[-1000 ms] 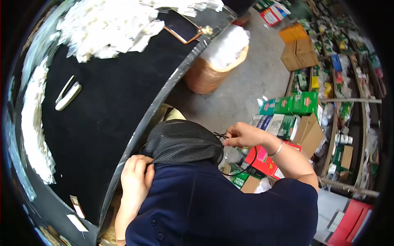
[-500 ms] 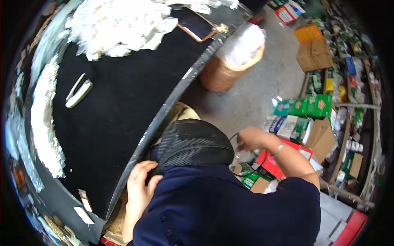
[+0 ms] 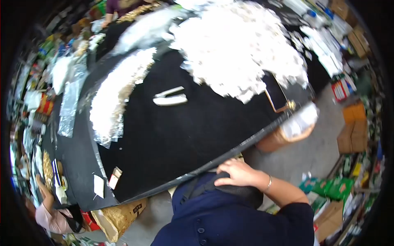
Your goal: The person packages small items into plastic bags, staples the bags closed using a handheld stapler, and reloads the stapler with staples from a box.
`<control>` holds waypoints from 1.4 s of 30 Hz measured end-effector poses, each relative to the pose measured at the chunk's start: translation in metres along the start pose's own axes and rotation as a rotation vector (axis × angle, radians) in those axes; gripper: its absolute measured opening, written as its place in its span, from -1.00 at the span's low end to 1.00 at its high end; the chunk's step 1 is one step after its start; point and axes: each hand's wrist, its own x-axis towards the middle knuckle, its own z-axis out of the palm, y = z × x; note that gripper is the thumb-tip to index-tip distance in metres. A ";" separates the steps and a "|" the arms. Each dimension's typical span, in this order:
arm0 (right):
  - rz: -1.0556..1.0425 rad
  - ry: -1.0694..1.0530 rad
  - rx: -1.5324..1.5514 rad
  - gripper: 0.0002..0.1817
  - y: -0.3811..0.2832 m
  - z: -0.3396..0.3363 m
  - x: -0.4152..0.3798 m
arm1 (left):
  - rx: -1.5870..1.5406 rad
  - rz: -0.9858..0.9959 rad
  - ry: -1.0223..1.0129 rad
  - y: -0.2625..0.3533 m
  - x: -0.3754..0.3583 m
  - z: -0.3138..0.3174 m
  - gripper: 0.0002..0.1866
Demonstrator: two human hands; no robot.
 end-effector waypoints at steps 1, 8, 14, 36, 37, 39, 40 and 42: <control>-0.053 0.032 -0.004 -0.50 0.005 0.003 -0.001 | -0.009 -0.012 0.009 -0.006 0.000 -0.002 -0.84; 0.045 0.165 0.074 -0.53 0.022 0.009 -0.046 | -0.062 -0.190 -0.017 -0.055 0.012 -0.004 -0.81; 0.366 0.183 0.185 -0.52 0.040 0.044 -0.111 | -0.055 -0.417 -0.037 -0.082 0.000 -0.006 -0.78; 0.410 -0.212 0.655 -0.44 0.150 0.140 -0.172 | 0.944 -0.295 -0.185 -0.055 -0.028 0.018 -0.65; 0.407 -0.211 0.649 -0.45 0.151 0.137 -0.171 | 0.909 -0.256 -0.185 -0.065 -0.026 0.012 -0.64; 0.394 -0.214 0.632 -0.45 0.153 0.130 -0.168 | 0.874 -0.237 -0.204 -0.075 -0.020 0.005 -0.65; 0.386 -0.218 0.620 -0.46 0.155 0.125 -0.164 | 0.841 -0.220 -0.220 -0.079 -0.016 0.004 -0.65; 0.366 -0.228 0.603 -0.47 0.158 0.117 -0.157 | 0.806 -0.201 -0.228 -0.084 -0.016 0.003 -0.65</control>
